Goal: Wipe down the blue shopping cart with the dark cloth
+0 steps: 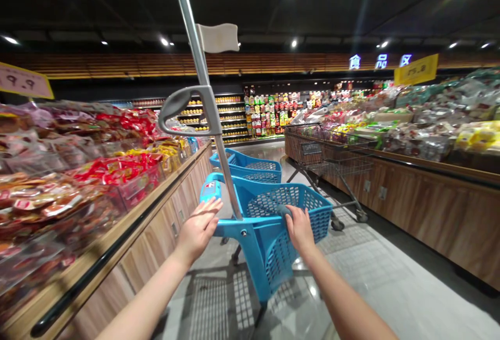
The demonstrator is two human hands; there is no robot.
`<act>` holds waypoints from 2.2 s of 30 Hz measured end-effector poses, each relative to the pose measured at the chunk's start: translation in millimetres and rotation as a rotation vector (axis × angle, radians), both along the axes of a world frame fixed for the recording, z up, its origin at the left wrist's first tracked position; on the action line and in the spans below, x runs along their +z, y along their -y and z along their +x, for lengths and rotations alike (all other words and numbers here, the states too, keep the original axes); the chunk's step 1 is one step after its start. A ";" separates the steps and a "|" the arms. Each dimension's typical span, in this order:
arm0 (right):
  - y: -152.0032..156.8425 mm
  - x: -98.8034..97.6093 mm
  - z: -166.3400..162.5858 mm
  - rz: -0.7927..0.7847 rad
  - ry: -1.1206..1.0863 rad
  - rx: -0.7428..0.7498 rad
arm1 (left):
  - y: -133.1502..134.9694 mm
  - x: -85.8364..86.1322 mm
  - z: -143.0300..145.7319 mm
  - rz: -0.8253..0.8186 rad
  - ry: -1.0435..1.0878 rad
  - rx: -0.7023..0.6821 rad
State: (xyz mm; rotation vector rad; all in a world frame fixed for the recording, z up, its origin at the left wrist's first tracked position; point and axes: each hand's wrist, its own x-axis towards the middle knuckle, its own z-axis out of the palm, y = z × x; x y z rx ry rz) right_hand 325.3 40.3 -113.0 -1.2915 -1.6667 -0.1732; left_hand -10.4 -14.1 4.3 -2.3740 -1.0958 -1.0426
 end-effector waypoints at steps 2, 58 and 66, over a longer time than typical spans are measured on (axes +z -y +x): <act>6.9 11.1 -19.2 0.010 -0.109 0.018 | 3.4 -0.5 13.9 -0.002 0.027 -0.011; 110.0 98.2 104.4 0.021 -0.076 -0.312 | -38.4 65.6 65.2 -0.198 -0.398 -0.263; 87.6 120.1 55.5 0.026 0.158 -0.346 | -56.7 38.1 61.2 -0.269 -0.307 -0.126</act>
